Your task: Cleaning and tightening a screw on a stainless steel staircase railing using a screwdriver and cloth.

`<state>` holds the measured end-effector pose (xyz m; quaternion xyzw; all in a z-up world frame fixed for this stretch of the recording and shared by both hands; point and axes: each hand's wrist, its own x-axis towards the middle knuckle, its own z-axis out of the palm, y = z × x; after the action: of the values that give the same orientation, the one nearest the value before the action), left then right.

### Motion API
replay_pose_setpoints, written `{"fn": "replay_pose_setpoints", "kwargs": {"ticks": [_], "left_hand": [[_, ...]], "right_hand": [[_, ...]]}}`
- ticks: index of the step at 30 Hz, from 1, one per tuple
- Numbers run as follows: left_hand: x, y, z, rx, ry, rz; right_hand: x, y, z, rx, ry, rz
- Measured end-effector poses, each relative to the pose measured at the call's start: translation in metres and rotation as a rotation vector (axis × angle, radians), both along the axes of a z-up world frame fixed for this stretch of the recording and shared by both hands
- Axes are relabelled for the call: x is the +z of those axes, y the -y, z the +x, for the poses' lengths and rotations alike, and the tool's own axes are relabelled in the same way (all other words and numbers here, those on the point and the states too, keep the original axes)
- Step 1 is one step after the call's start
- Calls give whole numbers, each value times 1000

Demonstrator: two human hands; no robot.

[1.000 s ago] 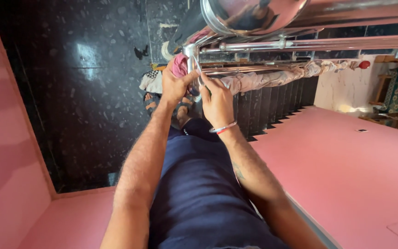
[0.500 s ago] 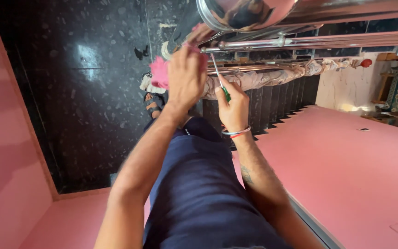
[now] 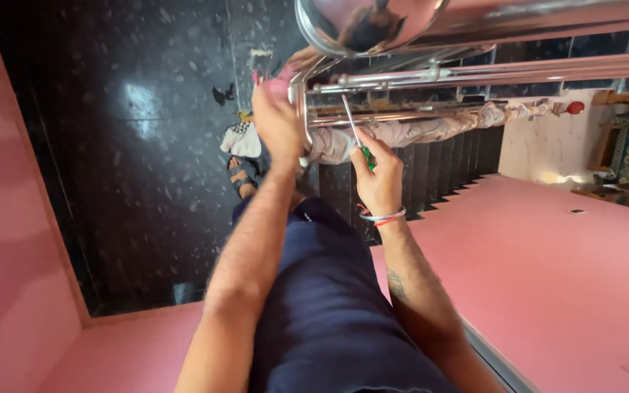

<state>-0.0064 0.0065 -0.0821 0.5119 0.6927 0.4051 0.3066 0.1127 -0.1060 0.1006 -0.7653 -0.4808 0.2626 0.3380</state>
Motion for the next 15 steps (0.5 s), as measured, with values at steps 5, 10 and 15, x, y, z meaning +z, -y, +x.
{"fn": "replay_pose_setpoints", "kwargs": {"ticks": [5,10,15], "left_hand": [[-85,-6,-40,35,253,-292],[12,28,-47,2,544,-196],[33,4,-30,-184,183,83]], "right_hand": [[-9,6,10,58,27,140],[5,8,2,65,-4,131],[3,-2,-15,195,44,3]]}}
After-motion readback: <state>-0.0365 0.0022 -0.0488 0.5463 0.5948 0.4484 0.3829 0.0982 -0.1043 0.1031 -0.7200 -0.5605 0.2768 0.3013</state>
